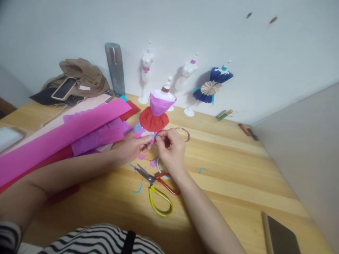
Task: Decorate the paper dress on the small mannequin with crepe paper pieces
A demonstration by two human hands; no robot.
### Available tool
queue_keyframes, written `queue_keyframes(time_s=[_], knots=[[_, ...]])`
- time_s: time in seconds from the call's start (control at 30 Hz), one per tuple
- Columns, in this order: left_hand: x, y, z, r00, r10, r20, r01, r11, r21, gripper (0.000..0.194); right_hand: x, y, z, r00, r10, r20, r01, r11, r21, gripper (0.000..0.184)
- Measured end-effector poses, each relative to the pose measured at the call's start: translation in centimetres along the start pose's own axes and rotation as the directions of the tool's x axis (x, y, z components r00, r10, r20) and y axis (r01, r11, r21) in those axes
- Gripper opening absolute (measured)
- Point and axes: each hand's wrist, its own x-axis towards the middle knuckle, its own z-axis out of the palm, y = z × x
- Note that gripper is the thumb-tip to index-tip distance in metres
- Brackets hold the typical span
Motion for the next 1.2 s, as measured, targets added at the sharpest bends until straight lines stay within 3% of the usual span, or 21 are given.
queue_keyframes(time_s=[0.2, 0.43, 0.8, 1.2], knots=[[-0.1, 0.2, 0.2, 0.998, -0.057, -0.006, 0.057, 0.997, -0.052, 0.027, -0.2, -0.7, -0.4, 0.983, -0.182, 0.023, 0.183, 0.97, -0.157, 0.008], [-0.3, 0.2, 0.4, 1.0, -0.002, -0.011, 0.001, 0.999, -0.048, 0.032, -0.3, -0.5, -0.2, 0.932, -0.355, 0.065, 0.361, 0.905, -0.223, 0.013], [-0.3, -0.2, 0.2, 0.992, 0.124, -0.016, -0.119, 0.979, 0.167, 0.032, -0.8, 0.0, -0.1, 0.926, -0.376, 0.018, 0.368, 0.895, -0.252, 0.02], [-0.2, -0.6, 0.0, 0.988, 0.143, -0.051, -0.132, 0.975, 0.177, 0.025, -1.3, 0.8, 0.2, 0.888, -0.454, 0.072, 0.452, 0.834, -0.316, 0.031]])
